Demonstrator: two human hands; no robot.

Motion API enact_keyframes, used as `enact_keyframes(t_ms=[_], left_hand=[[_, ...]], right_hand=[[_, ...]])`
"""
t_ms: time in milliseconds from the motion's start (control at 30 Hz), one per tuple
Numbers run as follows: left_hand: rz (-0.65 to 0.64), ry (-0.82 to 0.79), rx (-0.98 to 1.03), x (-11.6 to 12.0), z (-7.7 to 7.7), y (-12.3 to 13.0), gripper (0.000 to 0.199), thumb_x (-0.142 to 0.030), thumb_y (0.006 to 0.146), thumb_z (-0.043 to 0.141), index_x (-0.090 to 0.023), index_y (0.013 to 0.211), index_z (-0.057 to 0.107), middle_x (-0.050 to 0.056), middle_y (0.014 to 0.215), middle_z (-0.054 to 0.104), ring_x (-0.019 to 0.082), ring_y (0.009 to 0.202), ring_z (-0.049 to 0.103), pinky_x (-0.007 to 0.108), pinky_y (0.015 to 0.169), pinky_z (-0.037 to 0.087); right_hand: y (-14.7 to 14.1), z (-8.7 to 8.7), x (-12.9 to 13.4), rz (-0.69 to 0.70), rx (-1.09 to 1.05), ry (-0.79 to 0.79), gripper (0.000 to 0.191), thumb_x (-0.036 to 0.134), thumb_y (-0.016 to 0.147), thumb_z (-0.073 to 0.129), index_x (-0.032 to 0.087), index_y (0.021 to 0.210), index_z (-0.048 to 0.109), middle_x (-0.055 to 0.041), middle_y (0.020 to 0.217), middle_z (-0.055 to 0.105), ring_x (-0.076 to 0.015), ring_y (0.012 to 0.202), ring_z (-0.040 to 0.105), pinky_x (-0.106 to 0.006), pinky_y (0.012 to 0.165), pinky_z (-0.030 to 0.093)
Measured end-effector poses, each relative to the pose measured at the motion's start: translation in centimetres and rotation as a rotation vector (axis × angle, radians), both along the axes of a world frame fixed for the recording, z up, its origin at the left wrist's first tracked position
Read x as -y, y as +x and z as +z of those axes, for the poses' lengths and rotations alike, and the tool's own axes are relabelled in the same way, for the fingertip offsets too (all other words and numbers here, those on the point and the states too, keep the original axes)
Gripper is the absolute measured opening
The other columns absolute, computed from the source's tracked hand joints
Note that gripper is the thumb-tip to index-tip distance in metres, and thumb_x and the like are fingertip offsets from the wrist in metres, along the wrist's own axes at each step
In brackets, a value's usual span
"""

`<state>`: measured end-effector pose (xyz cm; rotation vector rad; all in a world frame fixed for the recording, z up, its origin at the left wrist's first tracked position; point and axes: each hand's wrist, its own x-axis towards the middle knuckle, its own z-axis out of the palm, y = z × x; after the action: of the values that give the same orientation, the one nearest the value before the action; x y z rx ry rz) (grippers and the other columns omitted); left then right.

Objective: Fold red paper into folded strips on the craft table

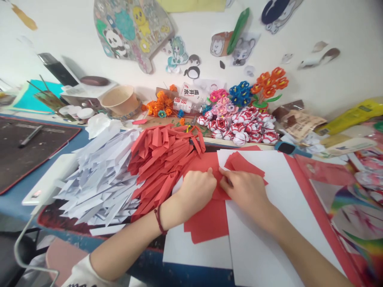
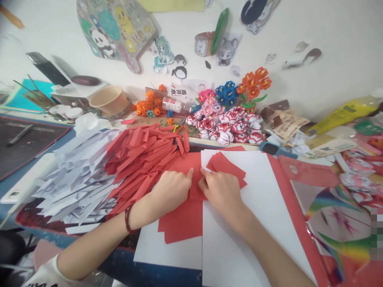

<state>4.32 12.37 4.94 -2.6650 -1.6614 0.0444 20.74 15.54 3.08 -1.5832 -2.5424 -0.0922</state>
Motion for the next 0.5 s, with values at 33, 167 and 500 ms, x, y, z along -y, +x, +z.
enact_keyframes(t_ms=[33,167,500], left_hand=[[0.004,-0.011,0.009,0.1,0.1,0.0,0.033,-0.005,0.085,0.04,-0.005,0.11,0.061,0.008,0.061,0.061,0.022,0.056,0.062,0.027,0.045,0.037],[0.019,-0.022,0.027,0.2,0.5,0.4,0.023,-0.004,0.082,0.043,-0.008,0.09,0.064,0.009,0.061,0.062,0.024,0.059,0.064,0.027,0.047,0.039],[-0.409,-0.04,0.29,9.8,5.2,-1.9,0.021,-0.02,0.089,0.047,-0.027,0.086,0.067,0.004,0.075,0.068,0.016,0.069,0.064,0.026,0.059,0.048]], right_hand=[[0.0,-0.1,0.1,-0.004,-0.007,0.009,0.025,0.023,0.081,0.053,0.025,0.096,0.072,-0.0021,0.061,0.07,-0.0181,0.056,0.062,-0.028,0.049,0.017],[0.0,-0.9,0.1,-0.001,-0.117,0.079,0.019,0.021,0.079,0.053,0.019,0.074,0.072,-0.0026,0.054,0.066,-0.0171,0.052,0.06,-0.027,0.049,0.023],[4.8,6.0,6.4,0.83,-0.488,-0.241,0.02,0.024,0.094,0.046,0.023,0.093,0.066,-0.0054,0.092,0.067,-0.0155,0.08,0.062,-0.028,0.07,0.05]])
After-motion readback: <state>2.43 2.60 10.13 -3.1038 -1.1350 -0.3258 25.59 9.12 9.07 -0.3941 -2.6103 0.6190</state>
